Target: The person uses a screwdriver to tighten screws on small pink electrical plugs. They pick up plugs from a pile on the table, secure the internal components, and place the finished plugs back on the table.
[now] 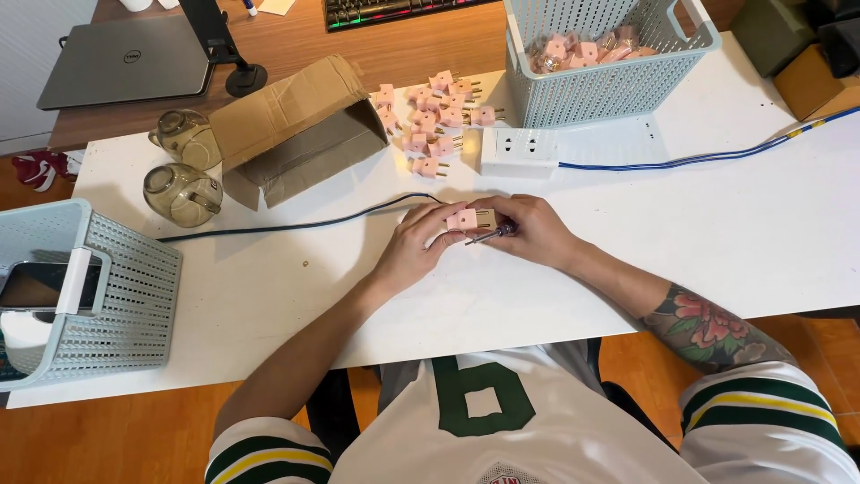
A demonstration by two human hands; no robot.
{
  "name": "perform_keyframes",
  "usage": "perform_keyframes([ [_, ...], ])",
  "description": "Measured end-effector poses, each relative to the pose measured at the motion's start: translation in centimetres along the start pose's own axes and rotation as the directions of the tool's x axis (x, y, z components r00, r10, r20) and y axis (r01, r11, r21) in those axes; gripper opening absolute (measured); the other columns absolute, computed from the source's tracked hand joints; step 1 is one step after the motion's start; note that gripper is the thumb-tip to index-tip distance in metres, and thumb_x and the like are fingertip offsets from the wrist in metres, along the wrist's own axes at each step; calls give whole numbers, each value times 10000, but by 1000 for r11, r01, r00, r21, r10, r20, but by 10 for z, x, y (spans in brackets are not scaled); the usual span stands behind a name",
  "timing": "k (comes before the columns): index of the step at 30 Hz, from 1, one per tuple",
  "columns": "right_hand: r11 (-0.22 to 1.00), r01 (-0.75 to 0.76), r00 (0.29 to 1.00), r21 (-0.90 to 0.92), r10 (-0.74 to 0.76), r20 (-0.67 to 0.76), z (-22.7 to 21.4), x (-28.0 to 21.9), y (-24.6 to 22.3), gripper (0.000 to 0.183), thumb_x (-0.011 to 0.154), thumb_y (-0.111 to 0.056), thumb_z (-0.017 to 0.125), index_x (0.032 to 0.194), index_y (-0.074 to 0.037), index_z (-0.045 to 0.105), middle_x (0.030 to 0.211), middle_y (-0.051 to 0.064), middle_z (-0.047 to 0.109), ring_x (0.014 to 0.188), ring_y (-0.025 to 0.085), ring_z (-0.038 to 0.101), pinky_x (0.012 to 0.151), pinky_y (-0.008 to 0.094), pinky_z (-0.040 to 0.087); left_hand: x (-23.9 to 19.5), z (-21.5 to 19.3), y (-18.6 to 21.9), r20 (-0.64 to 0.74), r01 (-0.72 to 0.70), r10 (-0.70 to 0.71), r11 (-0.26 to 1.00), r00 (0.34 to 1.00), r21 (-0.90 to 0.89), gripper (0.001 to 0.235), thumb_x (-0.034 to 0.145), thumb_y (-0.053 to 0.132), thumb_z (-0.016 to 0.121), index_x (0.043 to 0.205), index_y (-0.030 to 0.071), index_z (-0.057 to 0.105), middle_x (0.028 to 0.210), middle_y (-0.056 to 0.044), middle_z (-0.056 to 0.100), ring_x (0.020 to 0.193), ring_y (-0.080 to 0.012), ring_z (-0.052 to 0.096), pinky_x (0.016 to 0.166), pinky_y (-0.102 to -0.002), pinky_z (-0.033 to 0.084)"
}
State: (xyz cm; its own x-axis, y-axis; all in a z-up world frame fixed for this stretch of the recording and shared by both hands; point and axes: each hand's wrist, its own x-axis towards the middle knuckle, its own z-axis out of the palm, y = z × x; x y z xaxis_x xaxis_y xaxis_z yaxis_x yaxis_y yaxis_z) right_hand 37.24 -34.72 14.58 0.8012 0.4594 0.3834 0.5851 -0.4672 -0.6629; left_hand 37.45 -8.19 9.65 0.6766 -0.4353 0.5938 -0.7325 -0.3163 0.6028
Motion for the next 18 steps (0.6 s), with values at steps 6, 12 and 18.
perform_keyframes([
  [6,1000,-7,1000,-4,7,20,3,-2,12,506,913,-245,962,1360,-58,819,658,114,701,651,310,700,702,421,574,0,2,2,-33,11,-14,998,999,-67,433,1075,144,841,1497,97,756,1265,-64,796,1209,-245,785,1124,-414,561],
  [12,1000,-14,1000,2,14,23,-1,-1,10,504,932,-241,944,1378,-47,813,670,125,700,641,316,690,674,423,564,2,0,7,-51,30,-35,995,998,-92,439,1077,115,833,1504,72,740,1284,-109,791,1214,-300,780,1062,-429,605],
  [18,986,-90,996,140,91,-6,2,-4,22,528,951,-263,941,1420,-62,805,674,102,687,631,262,662,649,384,539,7,-4,12,-84,45,-50,997,995,-60,436,1086,133,831,1505,64,732,1253,-122,779,1197,-315,779,1000,-419,629],
])
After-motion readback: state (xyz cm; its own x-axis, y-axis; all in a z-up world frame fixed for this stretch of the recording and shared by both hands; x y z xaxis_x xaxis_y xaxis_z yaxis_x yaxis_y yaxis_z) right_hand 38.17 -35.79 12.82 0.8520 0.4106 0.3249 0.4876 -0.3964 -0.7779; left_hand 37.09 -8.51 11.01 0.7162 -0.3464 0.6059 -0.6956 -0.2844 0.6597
